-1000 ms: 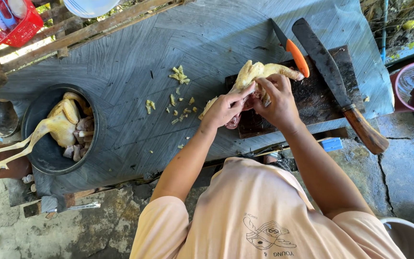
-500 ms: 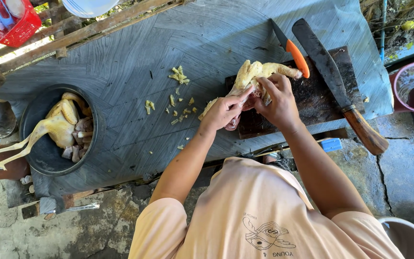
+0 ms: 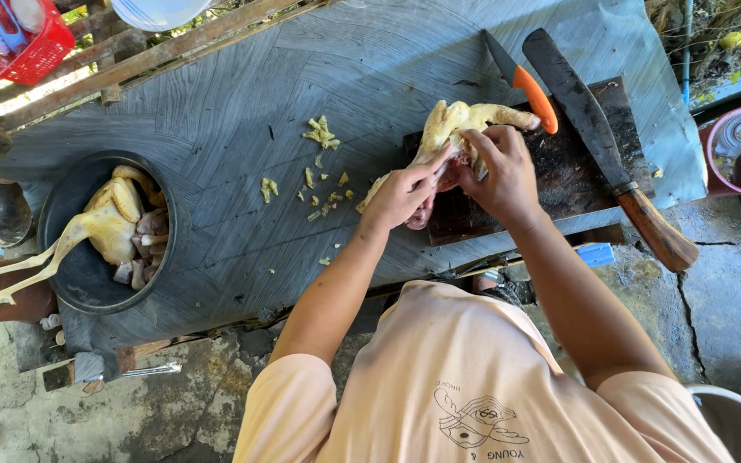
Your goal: Cutting and washing a whole raw chicken to prepare it for cooking.
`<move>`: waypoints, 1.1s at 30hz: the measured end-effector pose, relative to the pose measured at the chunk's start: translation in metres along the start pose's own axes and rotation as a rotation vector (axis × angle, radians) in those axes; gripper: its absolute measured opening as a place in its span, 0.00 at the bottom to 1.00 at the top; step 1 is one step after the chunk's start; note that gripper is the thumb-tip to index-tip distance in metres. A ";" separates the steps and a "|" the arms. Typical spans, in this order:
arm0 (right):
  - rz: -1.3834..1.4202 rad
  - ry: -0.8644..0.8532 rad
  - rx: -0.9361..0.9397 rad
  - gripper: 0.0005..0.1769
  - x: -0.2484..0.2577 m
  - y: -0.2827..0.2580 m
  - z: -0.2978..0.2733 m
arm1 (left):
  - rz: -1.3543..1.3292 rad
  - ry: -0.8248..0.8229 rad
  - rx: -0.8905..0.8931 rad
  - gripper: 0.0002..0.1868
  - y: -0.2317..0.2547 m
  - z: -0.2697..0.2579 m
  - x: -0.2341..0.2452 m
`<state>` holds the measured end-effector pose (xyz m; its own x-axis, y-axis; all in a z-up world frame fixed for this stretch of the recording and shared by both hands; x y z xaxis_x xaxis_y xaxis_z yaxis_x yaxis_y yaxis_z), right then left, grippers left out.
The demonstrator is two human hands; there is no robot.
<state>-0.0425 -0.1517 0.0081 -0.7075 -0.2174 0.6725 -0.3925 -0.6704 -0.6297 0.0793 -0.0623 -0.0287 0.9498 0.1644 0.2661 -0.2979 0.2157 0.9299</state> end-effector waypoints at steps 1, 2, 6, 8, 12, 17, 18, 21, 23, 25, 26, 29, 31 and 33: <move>0.001 0.000 0.000 0.33 0.001 -0.006 -0.003 | 0.000 0.000 0.001 0.30 0.001 0.002 0.001; -0.043 0.026 -0.022 0.30 0.004 -0.010 -0.005 | 0.047 -0.027 0.037 0.32 -0.002 0.003 0.000; 0.211 -0.034 -0.395 0.09 -0.034 0.038 -0.054 | 0.373 0.038 -0.544 0.47 0.060 0.006 0.004; 0.537 -0.137 -0.629 0.13 -0.050 0.029 -0.070 | 0.280 -0.039 -0.228 0.43 0.028 0.010 0.005; 1.137 -0.267 -1.061 0.16 -0.087 0.026 -0.097 | 0.160 -0.240 0.212 0.39 -0.003 -0.004 0.000; 1.206 -0.294 -1.189 0.15 -0.105 0.035 -0.090 | 0.407 -0.245 -0.227 0.41 0.044 -0.002 0.000; 1.278 -0.277 -1.268 0.12 -0.103 0.027 -0.087 | 0.402 -0.312 -0.072 0.40 0.032 -0.003 -0.002; 1.434 -0.143 -1.295 0.07 -0.134 0.055 -0.084 | 0.472 -0.393 -0.299 0.48 0.041 -0.016 -0.007; 1.418 -0.144 -1.346 0.10 -0.116 0.028 -0.081 | 0.481 -0.407 -0.295 0.42 0.036 -0.010 0.004; 1.404 -0.132 -1.412 0.13 -0.114 0.024 -0.084 | 0.480 -0.435 -0.289 0.37 0.030 0.004 0.008; 1.423 -0.145 -1.362 0.11 -0.123 0.027 -0.086 | 0.520 -0.437 -0.304 0.37 0.027 0.007 0.007; 1.409 -0.116 -1.295 0.10 -0.142 0.042 -0.087 | 0.671 -0.489 -0.425 0.36 0.034 0.035 -0.007; 1.378 -0.066 -1.295 0.09 -0.142 0.042 -0.092 | 0.768 -0.545 -0.529 0.35 0.041 0.047 -0.023; 1.337 -0.027 -1.173 0.15 -0.127 0.026 -0.087 | 0.902 -0.697 -0.494 0.29 0.028 0.054 -0.042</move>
<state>-0.0141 -0.0792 -0.1276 -0.8612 -0.1565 -0.4836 0.2055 0.7629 -0.6129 0.0362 -0.1153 0.0002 0.1900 -0.0717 0.9792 -0.7311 0.6553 0.1899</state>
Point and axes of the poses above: each hand's wrist, its own z-axis towards the middle knuckle, its own x-axis out of the back of the hand, y = z × x, the point moved 10 cm from there along z, towards the middle knuckle, and after that the axes turned 11 degrees about -x, right-handed, at the moved point
